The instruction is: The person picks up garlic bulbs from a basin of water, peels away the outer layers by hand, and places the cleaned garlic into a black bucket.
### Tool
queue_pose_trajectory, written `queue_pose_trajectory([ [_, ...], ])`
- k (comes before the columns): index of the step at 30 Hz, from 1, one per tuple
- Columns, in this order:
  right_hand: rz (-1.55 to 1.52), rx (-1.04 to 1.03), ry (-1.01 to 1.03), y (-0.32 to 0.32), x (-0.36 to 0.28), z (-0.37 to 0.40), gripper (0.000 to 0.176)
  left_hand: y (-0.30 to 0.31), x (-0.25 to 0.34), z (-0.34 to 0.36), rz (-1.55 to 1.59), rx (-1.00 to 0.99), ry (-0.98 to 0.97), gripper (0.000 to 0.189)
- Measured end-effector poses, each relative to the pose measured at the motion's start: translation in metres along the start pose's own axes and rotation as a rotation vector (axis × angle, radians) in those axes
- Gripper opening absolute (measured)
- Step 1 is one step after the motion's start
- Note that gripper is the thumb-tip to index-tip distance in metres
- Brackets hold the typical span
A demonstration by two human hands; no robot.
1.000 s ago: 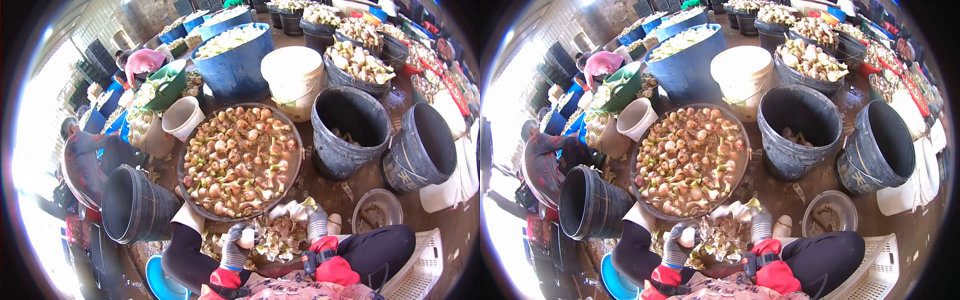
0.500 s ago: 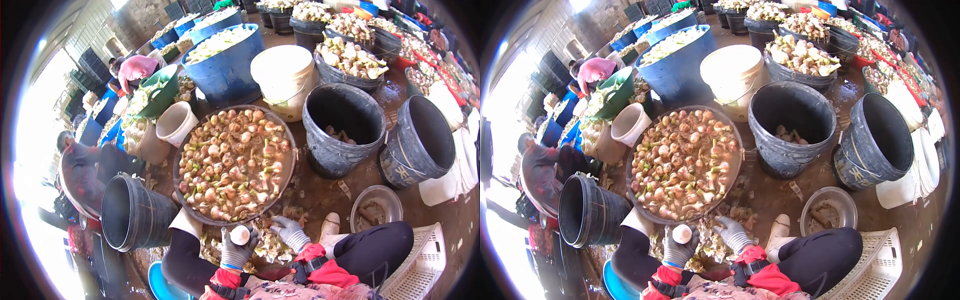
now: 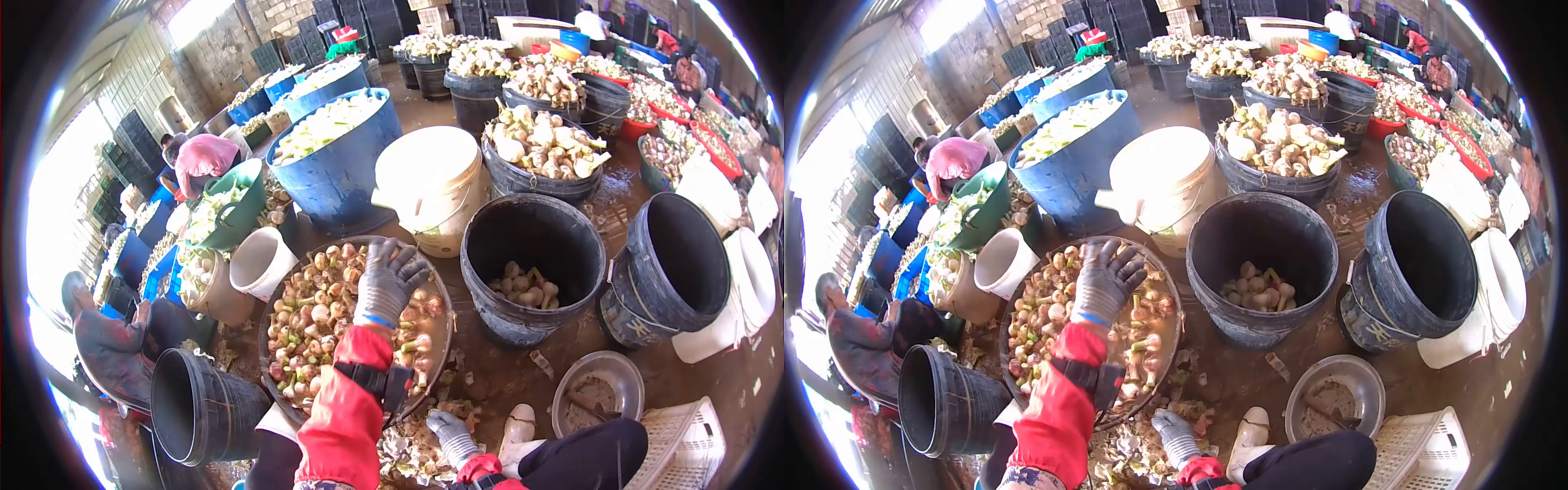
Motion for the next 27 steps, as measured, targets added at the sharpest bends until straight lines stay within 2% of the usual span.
queue_pose_trajectory([
  [1,-0.035,0.012,0.001,-0.001,-0.004,-0.002,0.026,0.011,-0.006,-0.021,-0.154,0.01,0.03,0.041],
  [3,-0.083,0.024,0.006,-0.001,0.003,-0.014,0.025,0.111,-0.053,-0.082,-0.928,-0.024,0.057,0.042],
  [5,-0.132,0.049,0.01,0.002,0.013,-0.02,0.024,0.141,-0.08,-0.064,-2.13,-0.549,-0.069,0.048],
  [7,-0.125,0.036,-0.074,0.006,0.012,-0.022,0.023,0.154,-0.102,-0.034,-1.869,0.047,0.369,0.052],
  [8,-0.157,0.053,-0.107,0.007,0.014,-0.024,0.026,0.174,-0.114,-0.038,-1.943,0.006,0.413,0.056],
  [9,-0.09,0.079,-0.038,0.011,0.034,-0.034,0.025,0.163,-0.113,-0.025,-2.021,0.021,0.534,0.057],
  [10,-0.275,0.017,-0.234,-0.004,-0.027,0.007,0.018,0.17,-0.112,-0.018,-2.035,-0.112,0.547,0.059],
  [11,-0.236,0.036,-0.117,-0.001,0.006,-0.01,0.021,0.194,-0.114,-0.021,-2.028,-0.155,0.691,0.06],
  [12,0.034,0.075,0.046,0.0,0.045,-0.034,0.026,0.208,-0.111,-0.016,-1.955,-0.16,0.725,0.064],
  [13,0.175,0.056,0.3,0.013,0.043,-0.036,0.027,0.23,-0.115,-0.017,-1.818,-0.396,0.305,0.072],
  [14,0.346,0.031,0.51,0.022,0.047,-0.033,0.028,0.252,-0.116,-0.024,-1.69,-0.436,0.338,0.084],
  [15,0.355,0.01,0.415,0.019,0.03,-0.036,0.024,0.194,-0.097,-0.001,-1.875,-0.217,0.52,0.083],
  [16,0.116,0.004,0.241,0.013,0.019,-0.032,0.021,0.195,-0.087,0.015,-1.732,-0.206,0.427,0.075],
  [17,-0.109,0.0,0.038,0.007,0.015,-0.024,0.018,0.194,-0.079,0.027,-1.725,-0.151,0.265,0.063],
  [18,0.107,0.053,0.266,0.011,0.026,-0.031,0.022,0.185,-0.071,0.051,-1.391,-0.089,0.205,0.056],
  [19,0.315,0.094,0.503,0.011,0.041,-0.035,0.027,0.182,-0.064,0.071,-1.046,-0.133,0.149,0.054],
  [21,0.297,0.02,0.392,0.007,0.01,-0.014,0.03,0.157,-0.044,0.119,-0.498,-0.034,0.264,0.055],
  [23,-0.426,-0.03,0.046,-0.005,-0.013,0.001,0.029,0.141,-0.041,0.163,-0.194,-0.012,0.226,0.049],
  [25,-0.382,-0.044,0.049,-0.01,-0.031,0.013,0.034,0.157,-0.048,0.192,-0.005,0.023,0.25,0.039],
  [26,-0.269,-0.068,0.101,-0.012,-0.038,0.02,0.036,0.164,-0.051,0.205,0.02,0.005,0.275,0.034],
  [27,-0.276,-0.115,0.065,-0.014,-0.038,0.025,0.039,0.17,-0.058,0.221,-0.032,0.059,0.206,0.03],
])
Point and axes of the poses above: each hand's wrist, its own z-axis away from the middle knuckle, its own y-axis out of the back of the hand, x = y × z, the point moved 1 cm from there along -z, towards the middle knuckle, and after that the axes turned 7 degrees about z, right-handed, at the moved point
